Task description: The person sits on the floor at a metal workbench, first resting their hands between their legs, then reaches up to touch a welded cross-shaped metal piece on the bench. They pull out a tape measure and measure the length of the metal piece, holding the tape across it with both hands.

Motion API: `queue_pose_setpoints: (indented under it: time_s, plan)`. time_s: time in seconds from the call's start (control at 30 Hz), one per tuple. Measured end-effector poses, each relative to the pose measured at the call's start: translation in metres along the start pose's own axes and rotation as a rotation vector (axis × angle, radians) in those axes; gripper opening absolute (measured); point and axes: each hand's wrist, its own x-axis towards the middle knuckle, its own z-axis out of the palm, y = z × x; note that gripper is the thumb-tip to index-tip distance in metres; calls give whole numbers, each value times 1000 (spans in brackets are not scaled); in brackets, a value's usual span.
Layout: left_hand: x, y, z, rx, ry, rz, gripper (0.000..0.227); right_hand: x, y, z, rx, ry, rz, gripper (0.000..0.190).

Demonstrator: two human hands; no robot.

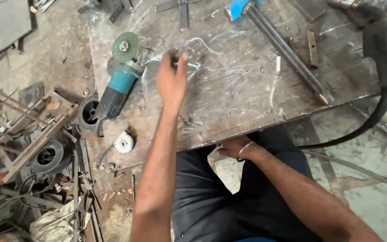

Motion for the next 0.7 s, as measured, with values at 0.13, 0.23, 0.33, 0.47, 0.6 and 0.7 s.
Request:
queue_pose_setpoints:
  time_s: [0.13, 0.23, 0.33, 0.47, 0.6, 0.7]
  plan:
    - [65, -45, 57, 202, 7, -95, 47, 3, 7, 5, -32, 14, 36, 44]
    - [97, -89, 95, 469, 101, -39, 47, 7, 10, 10, -35, -28, 92, 46]
    - [106, -65, 105, 583, 129, -113, 47, 16, 20, 26, -68, -79, 131, 50]
    - [114, -55, 120, 666, 167, -141, 52, 23, 22, 36, -29, -98, 153, 53]
    - [117, -70, 132, 700, 223, -159, 49, 32, 28, 51, 29, 30, 41, 54]
    - [115, -79, 132, 710, 242, -129, 44, 36, 25, 52, 13, 96, -17, 53]
